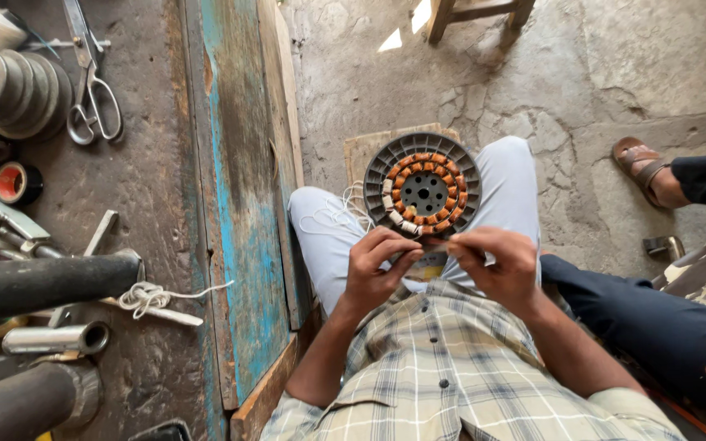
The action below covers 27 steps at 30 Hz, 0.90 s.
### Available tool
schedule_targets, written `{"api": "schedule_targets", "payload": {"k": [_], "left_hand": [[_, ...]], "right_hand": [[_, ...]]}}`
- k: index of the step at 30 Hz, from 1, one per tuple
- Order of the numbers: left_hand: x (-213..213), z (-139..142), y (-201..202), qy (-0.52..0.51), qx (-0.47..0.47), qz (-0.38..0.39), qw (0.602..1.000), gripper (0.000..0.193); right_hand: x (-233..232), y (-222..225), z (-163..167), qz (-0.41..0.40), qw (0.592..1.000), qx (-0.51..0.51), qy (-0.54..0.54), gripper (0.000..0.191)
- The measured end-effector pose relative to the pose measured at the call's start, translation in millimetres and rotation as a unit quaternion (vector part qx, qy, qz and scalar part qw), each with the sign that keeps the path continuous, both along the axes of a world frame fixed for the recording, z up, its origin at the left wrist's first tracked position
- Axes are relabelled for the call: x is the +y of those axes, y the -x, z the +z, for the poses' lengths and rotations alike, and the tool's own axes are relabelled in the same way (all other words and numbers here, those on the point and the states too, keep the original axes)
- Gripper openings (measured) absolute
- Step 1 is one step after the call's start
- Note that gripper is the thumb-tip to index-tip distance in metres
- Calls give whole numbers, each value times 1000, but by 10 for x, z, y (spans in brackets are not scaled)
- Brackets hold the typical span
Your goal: The person sits cross-legged and winds white thread around the copper coils of a motor stator resting on their lap. They repeatedly pull the thread taut and wrap it around individual coil sections to secure them.
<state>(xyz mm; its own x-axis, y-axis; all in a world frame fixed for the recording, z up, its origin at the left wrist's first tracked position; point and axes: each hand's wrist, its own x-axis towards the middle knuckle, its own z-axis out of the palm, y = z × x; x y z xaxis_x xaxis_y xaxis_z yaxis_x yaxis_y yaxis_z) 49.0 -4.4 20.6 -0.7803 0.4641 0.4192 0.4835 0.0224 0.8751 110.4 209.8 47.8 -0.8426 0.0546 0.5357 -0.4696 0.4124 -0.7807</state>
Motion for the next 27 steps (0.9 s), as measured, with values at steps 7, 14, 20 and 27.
{"api": "schedule_targets", "payload": {"k": [7, 14, 20, 27], "left_hand": [[-35, -22, -17, 12, 53, 48, 997, 13], [-186, 54, 1, 30, 13, 102, 994, 13], [-109, 45, -31, 42, 19, 68, 997, 16], [-84, 7, -12, 54, 20, 57, 997, 15]], "right_hand": [[23, 0, 30, 5, 997, -8, 83, 12], [6, -18, -195, 23, 994, -44, 101, 10], [6, -24, -300, -17, 992, -77, 96, 11], [3, -23, -353, -44, 996, -57, 54, 15]]}}
